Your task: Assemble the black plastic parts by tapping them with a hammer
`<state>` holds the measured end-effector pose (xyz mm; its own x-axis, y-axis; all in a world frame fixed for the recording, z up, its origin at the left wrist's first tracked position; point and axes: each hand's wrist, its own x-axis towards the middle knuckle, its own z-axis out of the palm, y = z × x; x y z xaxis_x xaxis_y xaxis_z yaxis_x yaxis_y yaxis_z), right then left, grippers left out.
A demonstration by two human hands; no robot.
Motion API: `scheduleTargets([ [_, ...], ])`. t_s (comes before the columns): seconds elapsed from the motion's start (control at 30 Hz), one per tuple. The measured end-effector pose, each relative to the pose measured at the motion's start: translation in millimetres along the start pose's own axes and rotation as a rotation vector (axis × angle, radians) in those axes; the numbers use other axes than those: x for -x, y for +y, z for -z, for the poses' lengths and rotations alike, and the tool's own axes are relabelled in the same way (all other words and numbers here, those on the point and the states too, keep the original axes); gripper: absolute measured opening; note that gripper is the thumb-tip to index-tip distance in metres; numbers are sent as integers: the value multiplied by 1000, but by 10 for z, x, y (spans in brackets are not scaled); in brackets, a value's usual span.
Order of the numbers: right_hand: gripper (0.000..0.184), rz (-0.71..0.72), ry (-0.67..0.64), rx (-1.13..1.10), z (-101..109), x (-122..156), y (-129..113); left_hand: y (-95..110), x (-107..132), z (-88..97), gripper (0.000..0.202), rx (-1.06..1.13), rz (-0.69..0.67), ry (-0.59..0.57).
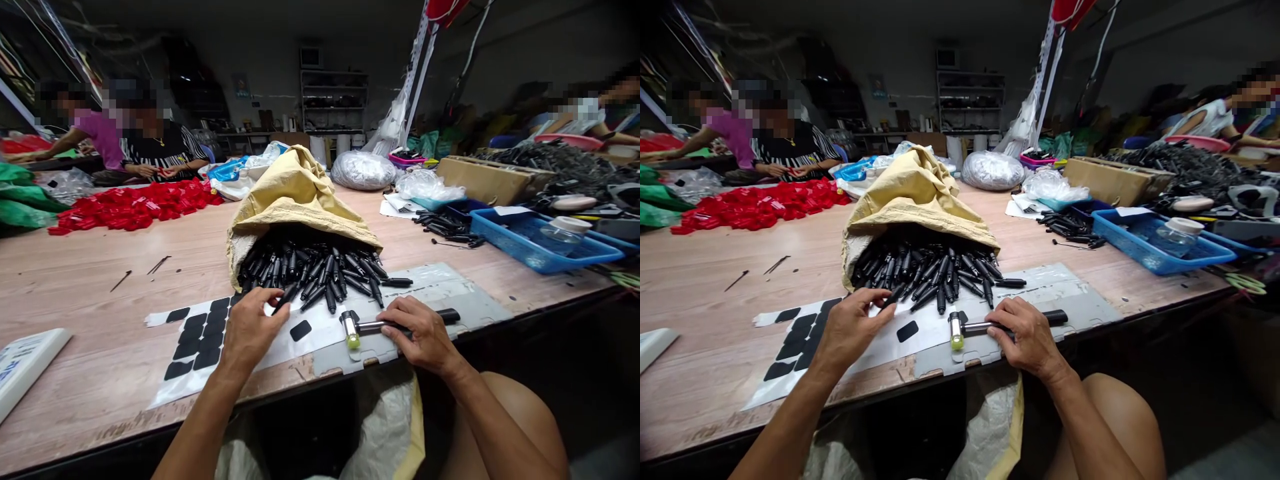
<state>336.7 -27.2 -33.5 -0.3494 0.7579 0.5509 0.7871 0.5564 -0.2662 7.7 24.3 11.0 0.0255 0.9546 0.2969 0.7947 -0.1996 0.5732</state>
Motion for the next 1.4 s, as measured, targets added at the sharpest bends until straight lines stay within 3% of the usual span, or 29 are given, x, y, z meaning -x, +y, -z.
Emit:
scheduleTargets([
  [0.1, 16, 30, -4, 1, -2, 13, 9, 96, 77, -98, 17, 155, -184, -213],
  [0.2, 16, 55, 50, 12, -17, 35, 34, 186, 144, -243, 16, 199, -230, -321],
  [0.4, 15, 66, 121, 25, 1, 6, 16, 222, 181, -390, 12, 236, -227, -322],
  [0.57, 23, -17, 204, -19, 51, -91, -229, 160, 165, -398, 13, 266, -231, -347],
  [0.77, 34, -71, 74, -110, -24, -142, -562, 131, 156, -402, 13, 248, -239, -375],
  [0.9, 36, -72, 109, -140, -14, -147, -679, 135, 147, -414, 13, 249, -240, -379],
  [1.0, 40, -79, 156, -167, -6, -116, -722, 143, 140, -416, 15, 260, -234, -385],
  [1.17, 37, -90, 57, -54, -14, -54, -714, 156, 130, -412, 13, 244, -221, -388],
  [1.4, 42, -119, 197, -129, 110, -20, -702, 160, 133, -419, 17, 242, -206, -392],
])
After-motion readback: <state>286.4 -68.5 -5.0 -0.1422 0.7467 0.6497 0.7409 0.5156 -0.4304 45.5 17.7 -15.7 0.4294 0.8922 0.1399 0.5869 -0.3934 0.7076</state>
